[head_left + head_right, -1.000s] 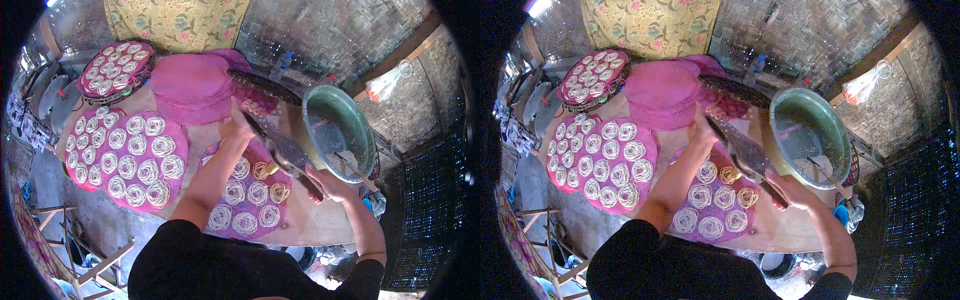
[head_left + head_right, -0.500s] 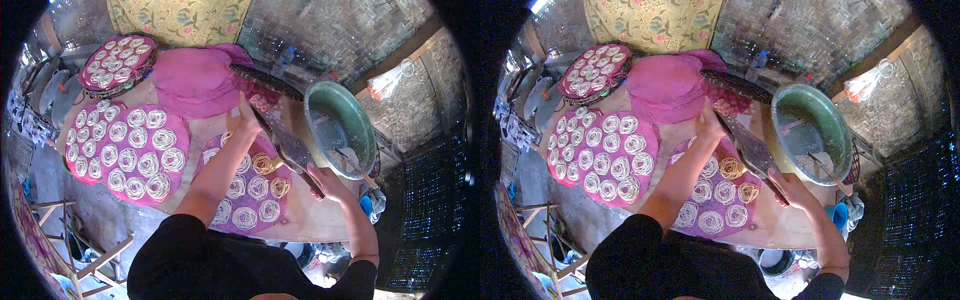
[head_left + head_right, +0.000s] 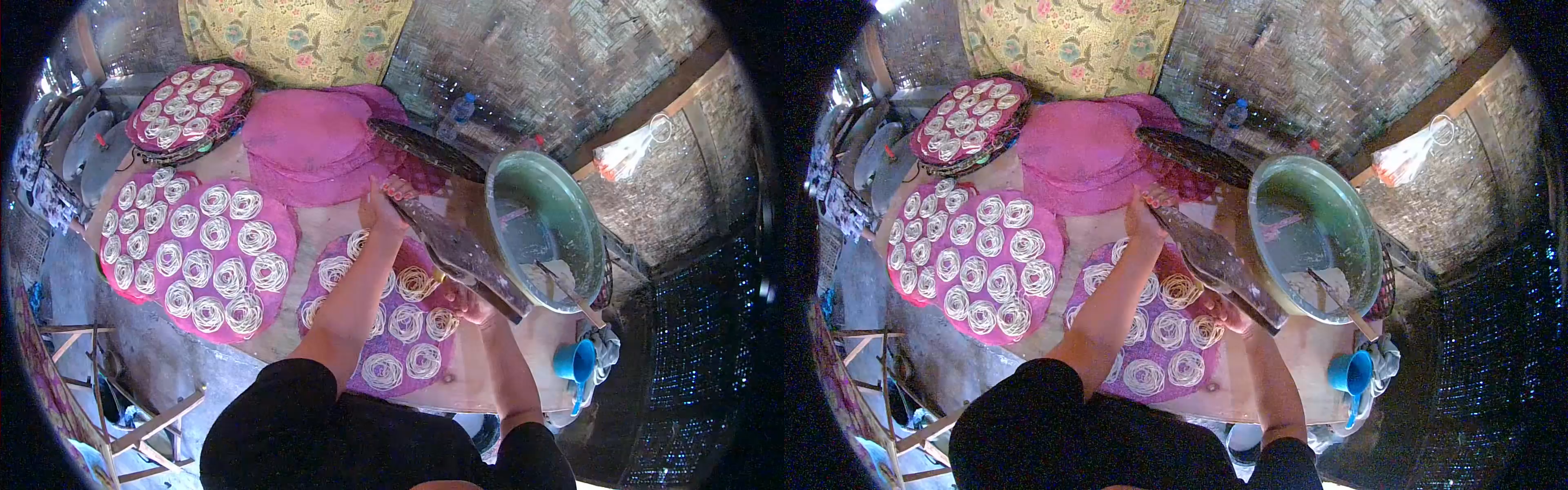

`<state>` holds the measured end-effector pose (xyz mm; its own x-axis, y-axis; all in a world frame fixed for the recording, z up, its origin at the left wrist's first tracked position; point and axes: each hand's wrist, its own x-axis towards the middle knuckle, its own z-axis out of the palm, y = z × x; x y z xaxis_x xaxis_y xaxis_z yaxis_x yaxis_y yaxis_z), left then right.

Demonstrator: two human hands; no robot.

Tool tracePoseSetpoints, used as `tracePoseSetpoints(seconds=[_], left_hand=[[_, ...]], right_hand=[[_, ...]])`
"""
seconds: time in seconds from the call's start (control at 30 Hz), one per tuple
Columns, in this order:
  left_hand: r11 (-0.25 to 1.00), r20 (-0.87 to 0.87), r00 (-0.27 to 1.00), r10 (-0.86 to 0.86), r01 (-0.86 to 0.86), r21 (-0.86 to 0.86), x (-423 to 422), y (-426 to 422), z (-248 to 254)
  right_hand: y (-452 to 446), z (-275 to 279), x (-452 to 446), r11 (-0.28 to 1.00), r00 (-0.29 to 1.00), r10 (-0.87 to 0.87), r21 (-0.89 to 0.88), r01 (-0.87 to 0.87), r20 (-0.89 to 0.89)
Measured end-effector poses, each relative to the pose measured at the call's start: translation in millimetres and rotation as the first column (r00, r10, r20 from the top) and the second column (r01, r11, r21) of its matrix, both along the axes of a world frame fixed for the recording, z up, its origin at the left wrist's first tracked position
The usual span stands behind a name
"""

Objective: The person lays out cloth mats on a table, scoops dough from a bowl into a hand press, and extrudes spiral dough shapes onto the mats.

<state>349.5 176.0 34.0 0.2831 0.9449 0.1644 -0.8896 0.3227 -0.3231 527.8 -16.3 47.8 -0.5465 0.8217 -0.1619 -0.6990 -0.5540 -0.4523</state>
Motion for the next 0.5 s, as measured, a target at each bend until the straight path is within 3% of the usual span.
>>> tracePoseSetpoints(seconds=[0.03, 0.1, 0.13, 0.17, 0.23, 0.27, 0.3, 0.33, 0.4, 0.47, 0.5], left_hand=[[1.0, -0.002, 1.0, 0.001, -0.001, -0.003, -4.4, 2.8, -3.6], [0.973, -0.154, 0.984, 0.094, -0.123, -0.194, -17.2, 14.3, -9.2], [0.973, -0.153, 0.984, 0.095, -0.124, -0.196, -26.4, 18.4, -6.7], [0.961, -0.228, 0.955, 0.192, -0.231, -0.155, -37.9, 22.9, -4.0], [0.926, -0.331, 0.88, 0.341, -0.375, -0.044, -68.3, 31.9, 2.3], [0.91, -0.36, 0.846, 0.394, -0.415, 0.022, -85.7, 36.1, 5.4], [0.911, -0.373, 0.848, 0.377, -0.413, -0.017, -103.8, 31.2, 25.8], [0.91, -0.385, 0.85, 0.359, -0.41, -0.057, -123.9, 23.5, 49.4], [0.902, -0.108, 0.911, 0.397, -0.366, 0.228, -170.4, 11.8, 79.3], [0.803, -0.112, 0.893, 0.437, -0.331, 0.496, -228.1, -12.2, 106.0], [0.752, -0.128, 0.883, 0.451, -0.299, 0.588, -256.1, -30.4, 124.0]], right_hand=[[5.4, -4.9, 1.2, 1.0, 1.0, 0.001, -0.003, -0.001, -0.002], [16.2, -16.1, 4.4, 1.0, 0.862, -0.001, -0.023, 0.015, 0.507], [18.6, -11.0, -0.6, 0.996, 0.807, 0.018, 0.064, -0.069, 0.59], [21.8, -6.4, -6.4, 0.996, 0.808, 0.02, 0.062, -0.07, 0.589], [21.9, 19.8, -34.1, 0.976, 0.297, 0.04, 0.027, -0.217, 0.954], [15.3, 30.5, -46.9, 0.938, 0.07, -0.074, 0.093, -0.334, 0.995], [8.8, 41.2, -59.6, 0.891, -0.164, -0.204, 0.114, -0.44, 0.965], [6.5, 24.1, -55.4, 0.647, -0.324, -0.646, 0.271, -0.712, 0.691], [5.5, 0.5, -43.1, 0.353, -0.225, -0.919, 0.417, -0.838, 0.324], [1.2, 44.1, -36.3, 0.708, -0.32, -0.669, 0.444, -0.549, 0.671], [-0.9, 57.6, -34.6, 0.71, -0.322, -0.669, 0.448, -0.543, 0.67]])
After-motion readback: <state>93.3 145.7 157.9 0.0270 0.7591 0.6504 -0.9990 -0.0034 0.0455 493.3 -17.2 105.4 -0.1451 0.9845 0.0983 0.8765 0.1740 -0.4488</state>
